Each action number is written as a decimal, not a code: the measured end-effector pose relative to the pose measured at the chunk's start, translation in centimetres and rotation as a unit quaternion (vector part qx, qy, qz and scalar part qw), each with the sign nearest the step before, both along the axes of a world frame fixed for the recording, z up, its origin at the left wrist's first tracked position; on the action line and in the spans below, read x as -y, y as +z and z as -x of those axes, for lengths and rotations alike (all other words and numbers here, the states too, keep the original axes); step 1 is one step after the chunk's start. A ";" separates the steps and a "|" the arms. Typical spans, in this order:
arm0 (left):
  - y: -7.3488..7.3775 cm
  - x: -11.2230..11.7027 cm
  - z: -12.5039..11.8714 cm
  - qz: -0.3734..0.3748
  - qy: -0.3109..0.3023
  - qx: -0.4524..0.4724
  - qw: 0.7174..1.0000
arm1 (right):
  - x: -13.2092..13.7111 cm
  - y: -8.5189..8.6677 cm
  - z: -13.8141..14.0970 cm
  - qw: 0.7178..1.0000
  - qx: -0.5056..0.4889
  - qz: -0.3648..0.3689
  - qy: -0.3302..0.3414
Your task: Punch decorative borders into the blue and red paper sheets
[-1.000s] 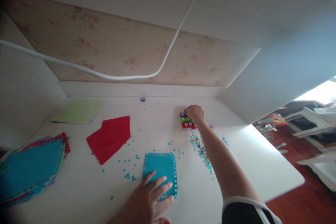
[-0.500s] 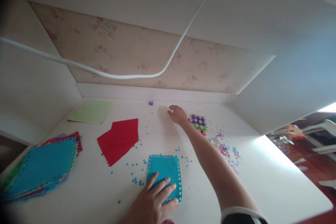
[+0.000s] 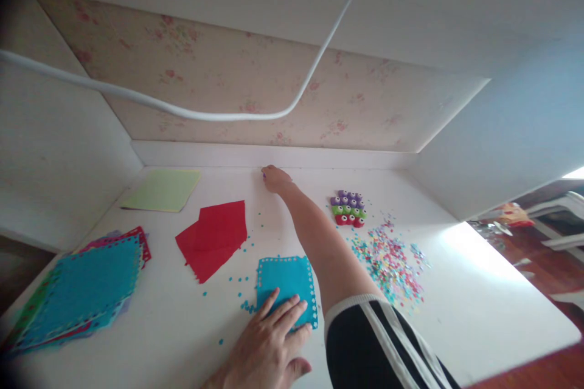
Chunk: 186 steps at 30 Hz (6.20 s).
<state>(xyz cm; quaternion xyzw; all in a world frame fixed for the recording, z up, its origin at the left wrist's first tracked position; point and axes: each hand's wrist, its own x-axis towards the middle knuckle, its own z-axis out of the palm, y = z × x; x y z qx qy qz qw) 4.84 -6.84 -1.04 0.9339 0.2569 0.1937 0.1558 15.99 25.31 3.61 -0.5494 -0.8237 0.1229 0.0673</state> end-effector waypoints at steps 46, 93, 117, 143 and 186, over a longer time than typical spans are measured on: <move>2.2 -4.2 5.5 0.112 0.238 0.088 0.961 | 27.2 -2.3 -10.8 0.949 -0.296 0.021 -0.106; 2.5 -4.1 5.4 0.090 0.159 0.047 0.982 | 26.9 -1.4 -11.0 0.902 -0.356 0.157 -0.189; 2.6 -3.9 5.4 0.112 0.188 0.029 0.975 | 28.6 -1.1 -10.2 0.971 -0.233 -0.056 -0.004; 2.7 -4.1 5.2 0.130 0.197 0.005 0.972 | 28.8 -1.5 -10.1 0.985 -0.134 -0.004 0.104; 3.3 -2.9 7.9 0.129 0.303 0.042 0.943 | 29.7 -2.1 -10.5 0.972 -0.217 0.009 0.088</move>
